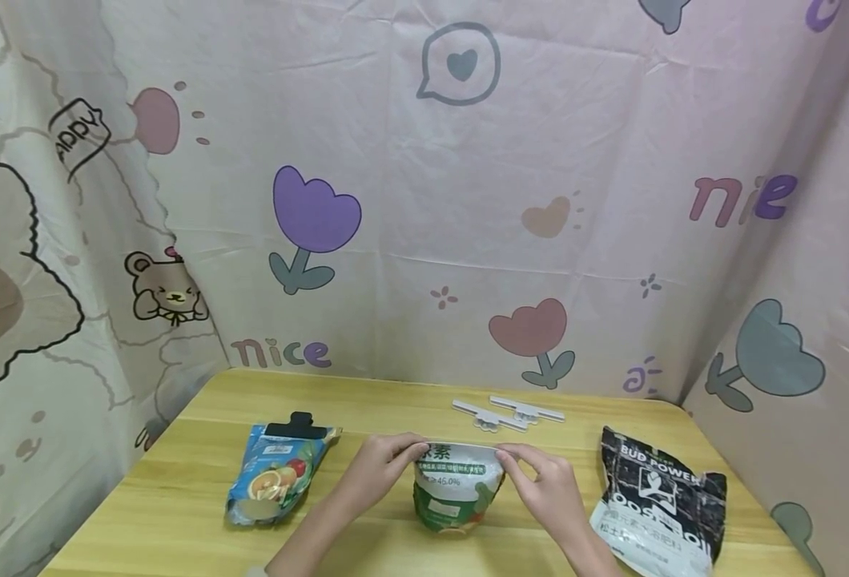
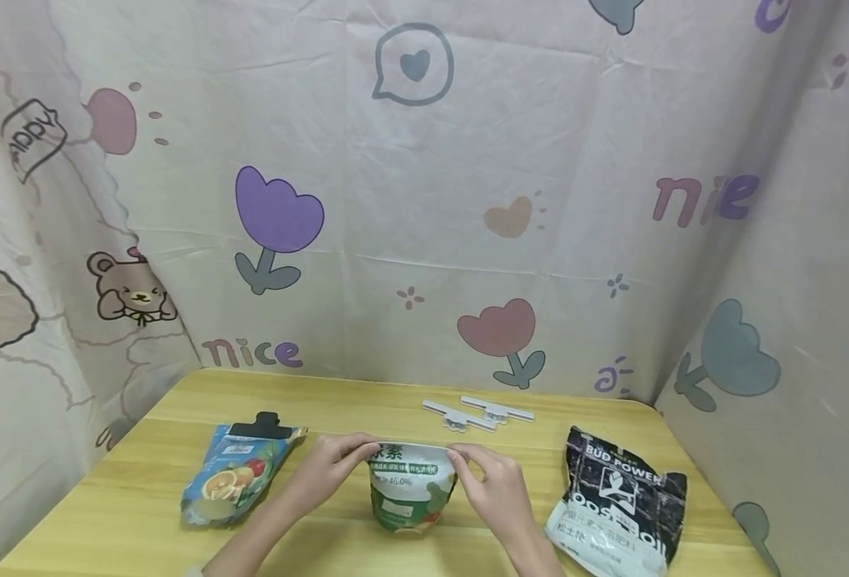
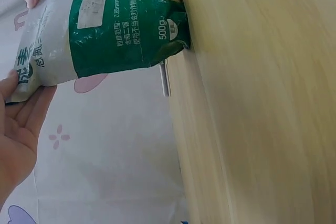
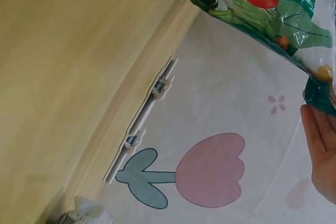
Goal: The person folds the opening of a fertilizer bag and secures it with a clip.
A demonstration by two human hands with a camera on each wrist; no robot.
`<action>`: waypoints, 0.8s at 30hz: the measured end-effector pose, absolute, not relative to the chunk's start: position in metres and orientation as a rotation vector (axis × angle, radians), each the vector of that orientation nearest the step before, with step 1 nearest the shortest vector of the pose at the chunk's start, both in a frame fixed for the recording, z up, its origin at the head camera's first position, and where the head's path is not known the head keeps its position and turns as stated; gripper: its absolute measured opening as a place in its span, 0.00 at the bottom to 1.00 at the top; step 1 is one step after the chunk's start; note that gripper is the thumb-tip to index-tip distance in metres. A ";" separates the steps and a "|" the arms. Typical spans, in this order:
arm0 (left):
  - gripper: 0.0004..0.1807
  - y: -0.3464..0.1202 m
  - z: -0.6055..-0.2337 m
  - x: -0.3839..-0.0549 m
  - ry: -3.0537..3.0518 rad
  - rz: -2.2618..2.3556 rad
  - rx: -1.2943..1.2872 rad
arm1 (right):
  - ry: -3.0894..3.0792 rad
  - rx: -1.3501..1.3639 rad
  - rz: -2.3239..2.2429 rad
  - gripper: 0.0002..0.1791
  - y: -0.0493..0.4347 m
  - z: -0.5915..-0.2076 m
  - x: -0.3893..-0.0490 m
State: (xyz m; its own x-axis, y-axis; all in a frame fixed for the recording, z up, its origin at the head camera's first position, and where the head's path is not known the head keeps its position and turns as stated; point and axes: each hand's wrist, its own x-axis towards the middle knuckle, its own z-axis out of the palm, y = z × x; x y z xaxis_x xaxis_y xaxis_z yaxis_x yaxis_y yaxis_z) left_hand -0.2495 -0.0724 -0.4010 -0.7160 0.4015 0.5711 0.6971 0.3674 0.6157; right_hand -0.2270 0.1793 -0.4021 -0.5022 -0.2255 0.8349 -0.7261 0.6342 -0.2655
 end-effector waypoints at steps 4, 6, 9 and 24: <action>0.15 -0.073 -0.400 -0.250 -2.321 -1.253 -0.972 | -2.013 0.754 0.765 0.10 0.181 -0.402 -0.228; 0.15 -0.072 -0.400 -0.249 -2.325 -1.252 -0.966 | -2.003 0.760 0.765 0.10 0.181 -0.403 -0.228; 0.15 -0.073 -0.400 -0.249 -2.329 -1.278 -0.956 | -2.021 0.767 0.794 0.10 0.183 -0.404 -0.229; 0.15 -0.080 -0.403 -0.247 -2.337 -1.471 -0.887 | -2.044 0.721 0.860 0.10 0.188 -0.408 -0.231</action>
